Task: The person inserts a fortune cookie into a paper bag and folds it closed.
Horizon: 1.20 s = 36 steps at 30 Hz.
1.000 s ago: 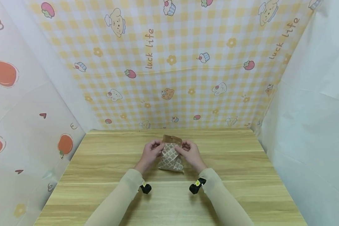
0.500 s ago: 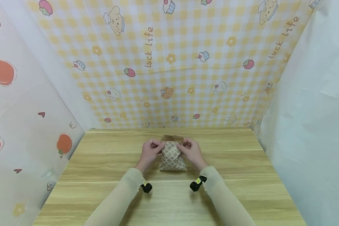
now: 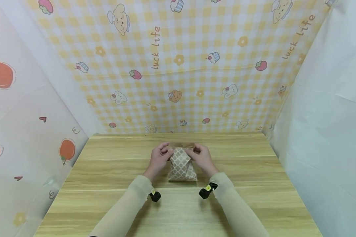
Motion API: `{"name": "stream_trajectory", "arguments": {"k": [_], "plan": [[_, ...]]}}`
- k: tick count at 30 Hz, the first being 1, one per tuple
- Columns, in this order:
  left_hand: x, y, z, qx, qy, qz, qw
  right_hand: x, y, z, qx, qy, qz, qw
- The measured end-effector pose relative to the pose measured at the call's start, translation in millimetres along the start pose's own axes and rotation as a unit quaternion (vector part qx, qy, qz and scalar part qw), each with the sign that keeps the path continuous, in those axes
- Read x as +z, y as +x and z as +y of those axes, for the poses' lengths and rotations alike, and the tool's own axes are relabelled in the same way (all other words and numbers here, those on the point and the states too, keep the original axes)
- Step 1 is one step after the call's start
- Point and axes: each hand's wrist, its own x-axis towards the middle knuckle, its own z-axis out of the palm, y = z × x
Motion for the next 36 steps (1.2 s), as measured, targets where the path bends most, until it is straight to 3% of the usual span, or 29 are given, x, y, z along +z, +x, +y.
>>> {"name": "stream_trajectory", "arguments": {"k": [8,13,23,29,36], "plan": [[3.5,0.1,-2.4,0.029,0.022,0.031,0.9988,0.2,0.8,0.4,0.008,0.022,-0.021,0.9995],[5.3,-0.7,-0.9,0.043,0.043,0.034,0.9976,0.1,1.5,0.6,-0.007,0.016,-0.017,0.9997],[0.8,-2.2,1.9,0.019,0.026,0.043,0.9986,-2.8,0.1,4.3,-0.013,0.004,0.015,0.9998],[-2.7,-2.6,1.6,0.011,0.009,0.020,0.9997,-4.1,-0.4,4.8,-0.013,0.000,0.017,0.9998],[-3.6,-4.0,1.4,-0.003,-0.030,-0.056,0.9980,-1.7,0.2,-0.1,-0.036,0.010,0.012,0.9992]]}}
